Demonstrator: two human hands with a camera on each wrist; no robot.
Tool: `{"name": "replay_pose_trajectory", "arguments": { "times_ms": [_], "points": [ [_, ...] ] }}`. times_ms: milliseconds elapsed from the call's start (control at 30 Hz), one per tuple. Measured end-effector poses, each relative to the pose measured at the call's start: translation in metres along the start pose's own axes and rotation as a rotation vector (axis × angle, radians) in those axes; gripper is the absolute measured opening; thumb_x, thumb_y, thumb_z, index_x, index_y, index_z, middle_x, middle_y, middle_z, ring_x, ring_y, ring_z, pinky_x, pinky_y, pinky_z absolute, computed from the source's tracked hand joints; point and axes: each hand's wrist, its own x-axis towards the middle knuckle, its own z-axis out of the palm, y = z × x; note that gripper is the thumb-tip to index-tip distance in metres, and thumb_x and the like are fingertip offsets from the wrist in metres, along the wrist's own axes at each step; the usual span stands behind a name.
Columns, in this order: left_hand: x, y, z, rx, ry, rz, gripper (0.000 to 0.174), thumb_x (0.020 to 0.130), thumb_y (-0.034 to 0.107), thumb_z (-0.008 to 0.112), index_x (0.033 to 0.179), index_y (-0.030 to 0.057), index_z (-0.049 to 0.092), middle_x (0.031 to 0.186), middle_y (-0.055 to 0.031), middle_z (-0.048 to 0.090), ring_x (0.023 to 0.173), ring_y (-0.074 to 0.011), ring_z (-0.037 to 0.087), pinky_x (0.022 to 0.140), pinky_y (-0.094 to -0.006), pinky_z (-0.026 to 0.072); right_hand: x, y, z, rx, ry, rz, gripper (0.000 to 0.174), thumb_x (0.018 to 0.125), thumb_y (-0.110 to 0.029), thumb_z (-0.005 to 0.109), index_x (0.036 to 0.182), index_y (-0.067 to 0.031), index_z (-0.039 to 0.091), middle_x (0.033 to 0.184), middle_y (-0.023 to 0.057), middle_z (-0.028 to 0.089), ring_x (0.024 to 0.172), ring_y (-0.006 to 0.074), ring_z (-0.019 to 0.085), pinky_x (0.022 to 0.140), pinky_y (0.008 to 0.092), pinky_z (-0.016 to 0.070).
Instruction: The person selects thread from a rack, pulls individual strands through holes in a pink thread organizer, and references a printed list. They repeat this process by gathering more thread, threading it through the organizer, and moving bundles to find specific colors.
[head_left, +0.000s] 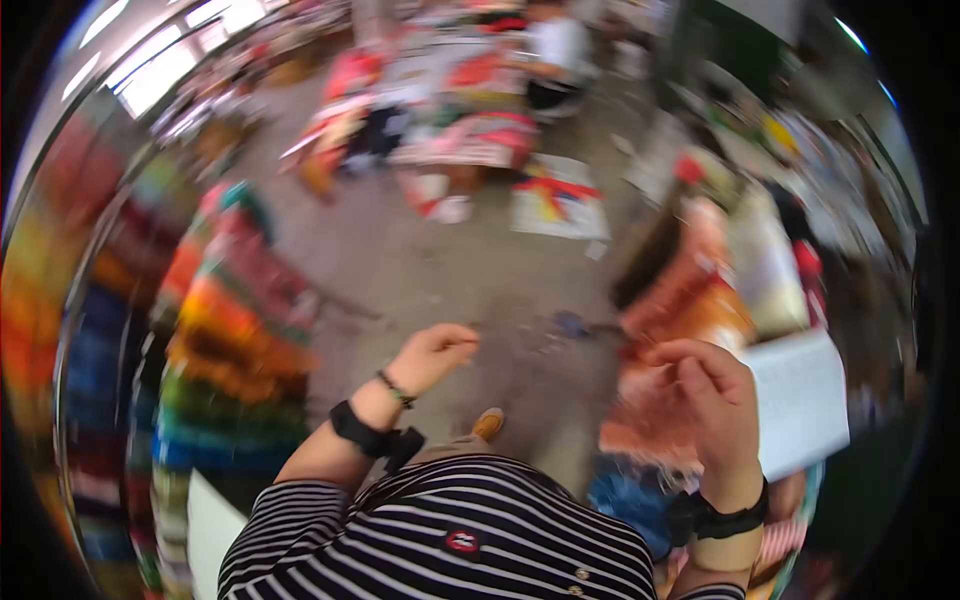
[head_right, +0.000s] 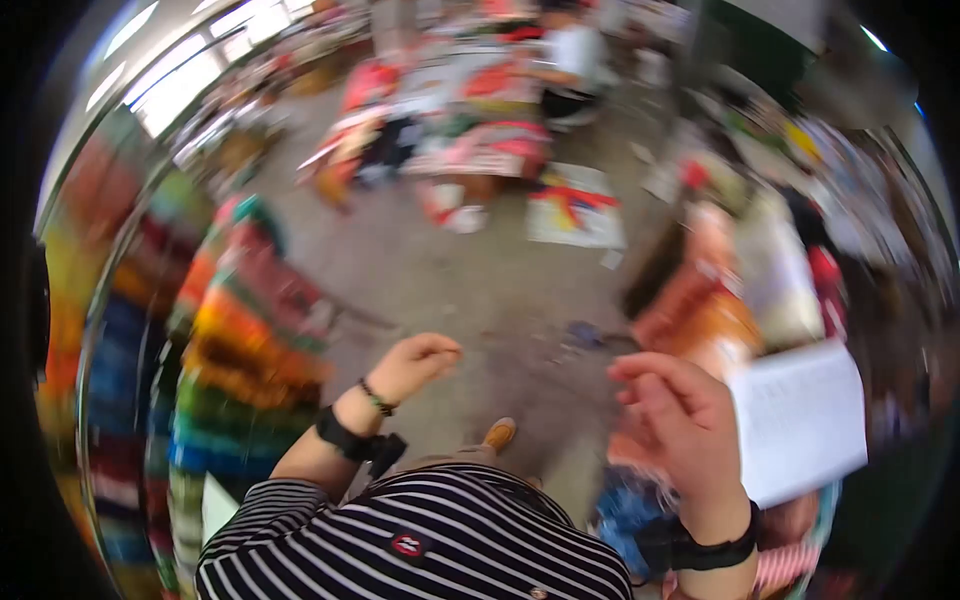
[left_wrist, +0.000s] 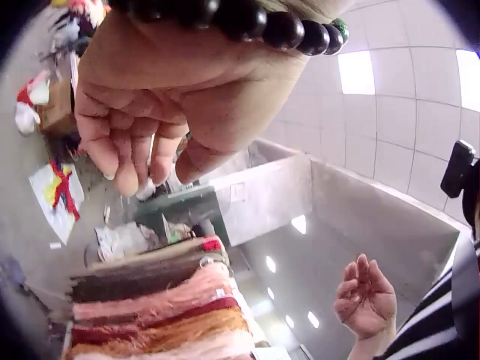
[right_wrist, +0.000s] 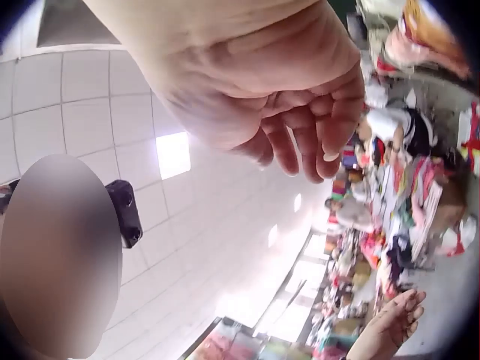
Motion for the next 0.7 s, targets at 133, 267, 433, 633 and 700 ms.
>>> {"name": "replay_pose_trajectory", "arguments": {
  "times_ms": [133, 267, 433, 633, 700],
  "points": [
    [-0.067, -0.037, -0.088, 0.151, 0.076, -0.038, 0.028, 0.094, 0.020, 0.063, 0.114, 0.0016, 0.063, 0.100, -0.0020, 0.068, 0.086, -0.0098, 0.061, 0.079, -0.0268, 0.0503, 0.053, -0.010, 0.098, -0.037, -0.236, -0.169, 0.022, 0.096, -0.015, 0.057, 0.105, 0.0003, 0.069, 0.094, 0.0044, 0.068, 0.084, 0.0094, 0.060, 0.071, 0.0216, 0.0438],
    [-0.119, -0.065, -0.174, 0.301, 0.281, -0.127, 0.028, 0.093, 0.024, 0.065, 0.108, 0.0013, 0.066, 0.093, -0.0065, 0.070, 0.085, -0.0133, 0.064, 0.078, -0.0286, 0.0508, 0.101, -0.028, 0.203, -0.147, -0.488, -0.208, 0.021, 0.094, -0.013, 0.060, 0.106, 0.0023, 0.068, 0.093, 0.0054, 0.068, 0.080, 0.0102, 0.062, 0.071, 0.0224, 0.0470],
    [-0.184, -0.103, -0.290, 0.345, 0.634, -0.191, 0.027, 0.090, 0.024, 0.065, 0.106, 0.0022, 0.066, 0.089, -0.0099, 0.069, 0.081, -0.0173, 0.065, 0.073, -0.0312, 0.0515, 0.161, -0.004, 0.371, -0.156, -0.807, -0.083, 0.022, 0.094, -0.011, 0.061, 0.110, 0.0030, 0.067, 0.087, 0.0054, 0.067, 0.079, 0.0105, 0.064, 0.068, 0.0233, 0.0502],
    [-0.241, -0.146, -0.395, 0.453, 1.306, -0.239, 0.023, 0.085, 0.021, 0.065, 0.097, 0.0019, 0.068, 0.089, -0.0152, 0.068, 0.079, -0.0281, 0.066, 0.071, -0.0367, 0.0524, 0.219, 0.053, 0.583, -0.296, -1.128, -0.123, 0.026, 0.093, -0.014, 0.064, 0.114, -0.0002, 0.066, 0.089, 0.0050, 0.069, 0.079, 0.0100, 0.064, 0.070, 0.0247, 0.0507],
    [-0.250, -0.148, -0.425, 0.577, 1.470, -0.207, 0.017, 0.083, 0.017, 0.067, 0.094, 0.0034, 0.069, 0.087, -0.0140, 0.067, 0.078, -0.0280, 0.066, 0.071, -0.0370, 0.0522, 0.229, 0.079, 0.644, -0.325, -1.199, -0.265, 0.026, 0.092, -0.016, 0.064, 0.113, -0.0013, 0.067, 0.091, 0.0065, 0.070, 0.078, 0.0111, 0.064, 0.071, 0.0263, 0.0511]
  ]
}}
